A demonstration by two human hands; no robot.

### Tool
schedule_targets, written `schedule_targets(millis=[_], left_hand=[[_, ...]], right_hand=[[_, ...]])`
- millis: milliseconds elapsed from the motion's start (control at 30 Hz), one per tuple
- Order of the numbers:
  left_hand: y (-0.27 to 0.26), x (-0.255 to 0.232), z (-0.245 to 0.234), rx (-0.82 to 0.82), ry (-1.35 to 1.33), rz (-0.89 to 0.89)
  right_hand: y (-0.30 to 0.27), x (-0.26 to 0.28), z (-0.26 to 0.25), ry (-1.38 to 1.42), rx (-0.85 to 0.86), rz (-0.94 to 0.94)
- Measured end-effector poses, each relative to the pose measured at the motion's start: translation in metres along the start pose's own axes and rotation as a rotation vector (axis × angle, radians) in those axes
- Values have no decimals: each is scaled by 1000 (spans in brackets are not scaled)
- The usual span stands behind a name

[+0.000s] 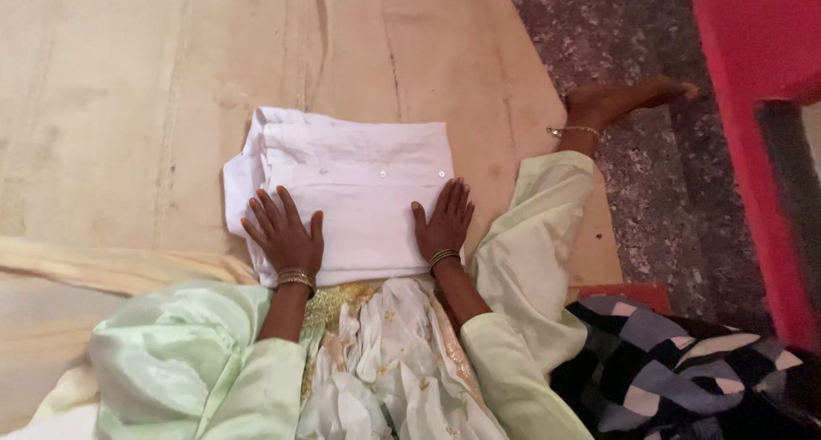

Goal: The person folds a white shirt by laying it flat, folding the sleeves inward, and then folding the body of the shirt into a square.

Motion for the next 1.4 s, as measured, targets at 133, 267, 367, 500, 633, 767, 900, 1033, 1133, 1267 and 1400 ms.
schedule_targets(millis=[133,267,367,500,633,767,900,1033,1133,1267,1400], left_hand=[[15,-26,5,40,-167,132],[24,-27,13,80,-139,61],[20,-26,13,90,-134,58],[22,-26,10,69,-143,57],[27,-27,9,53,-158,37],[20,-26,8,68,-159,28],[21,-29,7,48,-143,24],[20,-28,10,51,-159,27],[22,-29,7,36,-123,34],[22,-29,9,41,-93,35],[22,-30,6,18,-103,37]], right_hand=[[15,-9,2,-45,101,118],[37,-9,-3,-87,92,180],[49,-15,2,-75,79,228],[53,-23,6,-55,42,276],[30,5,-3,-66,15,31],[1,47,0,-39,231,-303],[36,62,16,-34,313,-351],[94,73,41,-80,276,-272],[140,83,48,-117,301,-201],[167,88,54,-145,330,-148],[150,86,51,-136,270,-159]])
Point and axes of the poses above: each hand's wrist, its own y-axis towards the middle knuckle, its own z-axis out of the palm, x = y × z, the point moved 7 cm from there along y, towards the middle knuckle, and after that the axes turned 5 degrees about z, right-handed, at the moved point
